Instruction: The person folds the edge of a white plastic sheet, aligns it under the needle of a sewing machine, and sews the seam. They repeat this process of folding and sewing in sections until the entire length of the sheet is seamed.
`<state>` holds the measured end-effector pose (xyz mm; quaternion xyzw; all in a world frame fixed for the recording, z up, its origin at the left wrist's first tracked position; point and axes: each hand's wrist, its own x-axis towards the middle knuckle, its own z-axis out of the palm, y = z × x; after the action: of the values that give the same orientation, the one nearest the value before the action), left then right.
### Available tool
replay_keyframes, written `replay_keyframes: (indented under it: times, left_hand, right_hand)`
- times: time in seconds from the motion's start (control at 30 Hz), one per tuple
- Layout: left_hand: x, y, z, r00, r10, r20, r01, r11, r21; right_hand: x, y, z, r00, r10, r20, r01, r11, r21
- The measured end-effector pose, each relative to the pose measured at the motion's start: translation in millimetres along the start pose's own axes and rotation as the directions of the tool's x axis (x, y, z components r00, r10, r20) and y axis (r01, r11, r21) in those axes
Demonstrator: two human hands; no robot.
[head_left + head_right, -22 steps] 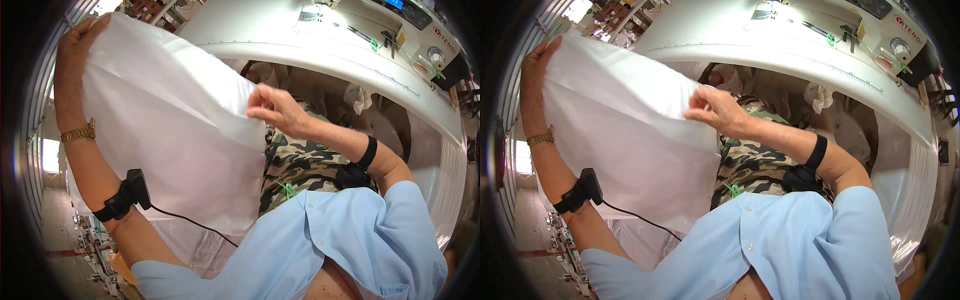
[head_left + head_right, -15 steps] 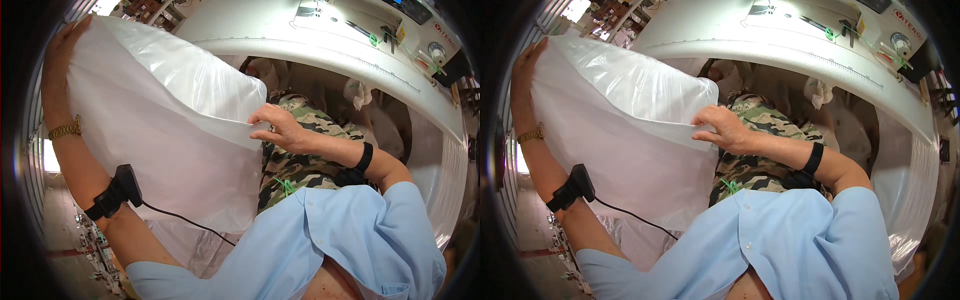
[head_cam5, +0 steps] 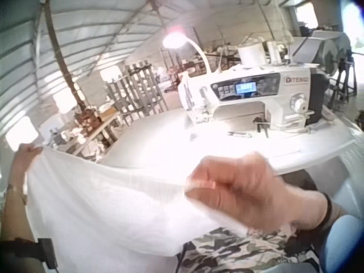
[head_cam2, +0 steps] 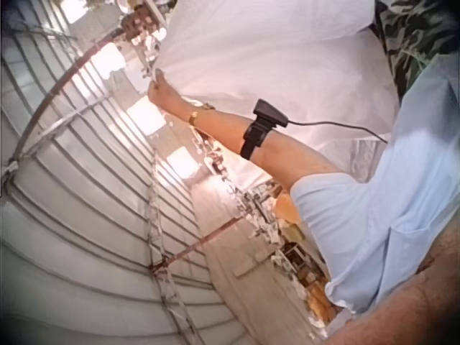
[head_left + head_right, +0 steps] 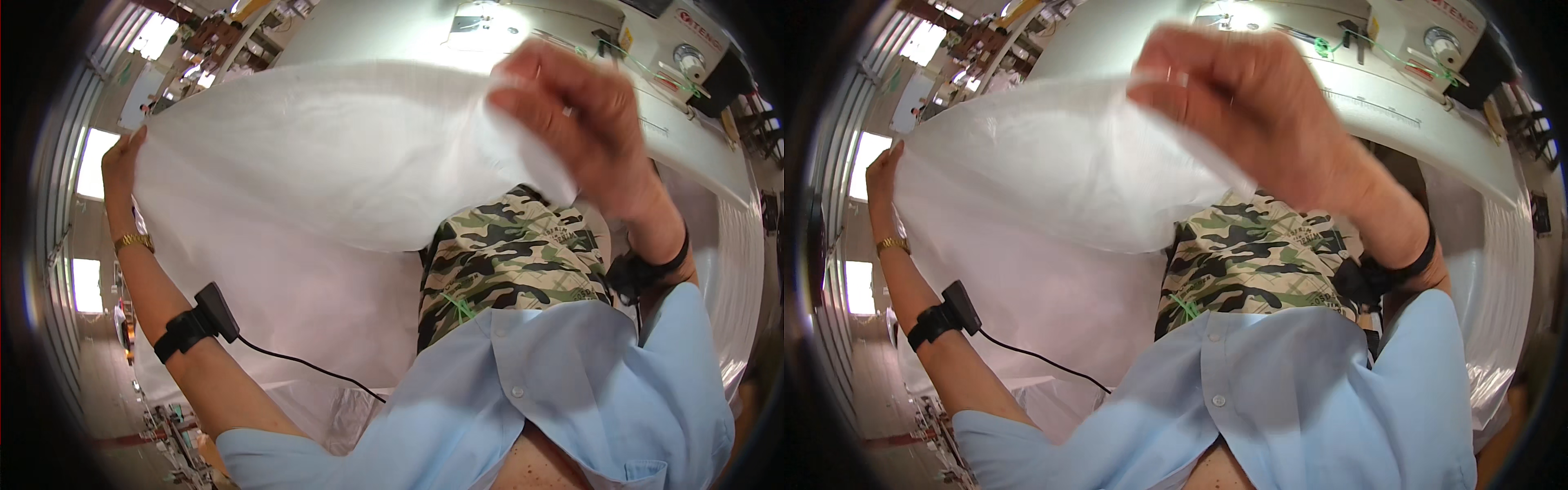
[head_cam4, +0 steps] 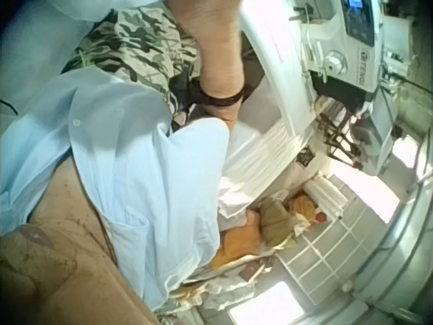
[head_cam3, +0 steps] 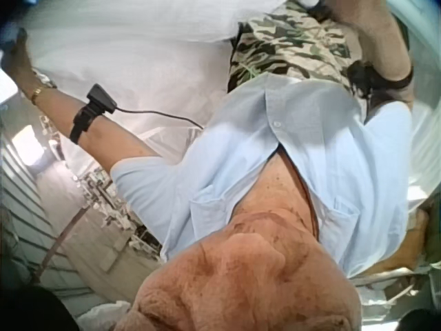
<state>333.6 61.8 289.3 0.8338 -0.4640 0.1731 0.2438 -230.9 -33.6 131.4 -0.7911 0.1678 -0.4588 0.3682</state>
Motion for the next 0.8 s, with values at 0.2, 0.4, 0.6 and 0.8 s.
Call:
replay_keyframes:
  times: [0.2,0.4,0.6,0.8]
  left_hand:
    - [-30,108,24,0.879,0.477,-0.018,-0.427,0.803,0.416]
    - [-150,282,95,0.477,0.876,-0.074,-0.828,0.42,-0.373]
    - [-169,324,110,0.518,0.836,0.18,-0.644,0.521,-0.56]
    - [-167,309,103,0.479,0.838,0.26,-0.538,0.515,-0.667]
  right_hand:
    - [54,21,-20,0.999,0.007,0.049,0.02,0.855,-0.518]
    - [56,30,0,0.995,-0.081,0.061,0.102,0.765,-0.636]
    - [50,38,-3,0.998,0.061,0.032,-0.058,0.994,-0.097]
    - [20,80,10,0.969,0.206,0.138,-0.246,0.861,0.445]
